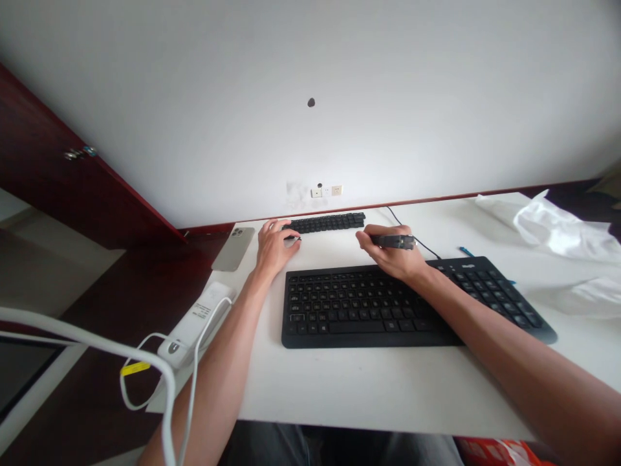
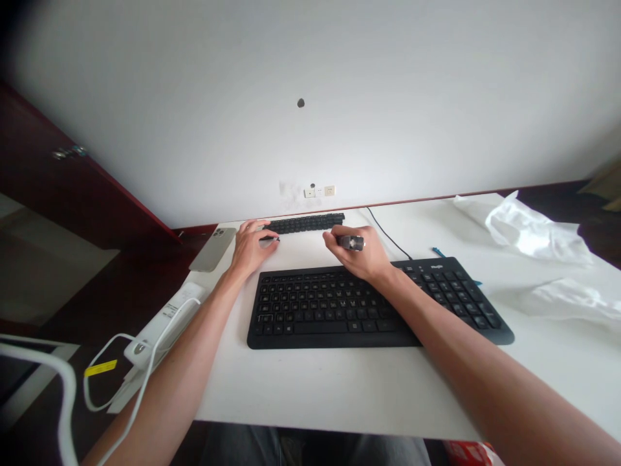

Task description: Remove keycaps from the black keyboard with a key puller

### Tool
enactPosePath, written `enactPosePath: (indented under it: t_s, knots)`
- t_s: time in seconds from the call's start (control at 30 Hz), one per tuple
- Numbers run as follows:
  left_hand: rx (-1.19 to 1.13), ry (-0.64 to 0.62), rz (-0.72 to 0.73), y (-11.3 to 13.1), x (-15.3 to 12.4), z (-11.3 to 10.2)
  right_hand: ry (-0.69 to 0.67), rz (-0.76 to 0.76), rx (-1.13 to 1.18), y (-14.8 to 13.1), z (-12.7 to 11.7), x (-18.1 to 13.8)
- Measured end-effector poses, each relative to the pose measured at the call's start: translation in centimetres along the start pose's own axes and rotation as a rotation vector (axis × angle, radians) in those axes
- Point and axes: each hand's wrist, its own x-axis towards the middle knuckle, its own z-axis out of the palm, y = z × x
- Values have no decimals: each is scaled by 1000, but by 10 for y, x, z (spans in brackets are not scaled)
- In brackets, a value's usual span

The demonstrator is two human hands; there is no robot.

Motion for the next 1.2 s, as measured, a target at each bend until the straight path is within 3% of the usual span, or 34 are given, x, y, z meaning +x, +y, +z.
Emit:
enactPosePath:
  t_s: [0.67, 0.97, 1.2]
  knots:
    - [-84, 33, 21, 18, 4, -5, -19, 6, 25, -5, -2, 0]
    - [-396, -87, -38, 19, 1, 11, 20, -11, 26, 6, 3, 0]
    - [-381, -162, -54, 14, 2, 15, 0, -24, 18, 8, 4, 0]
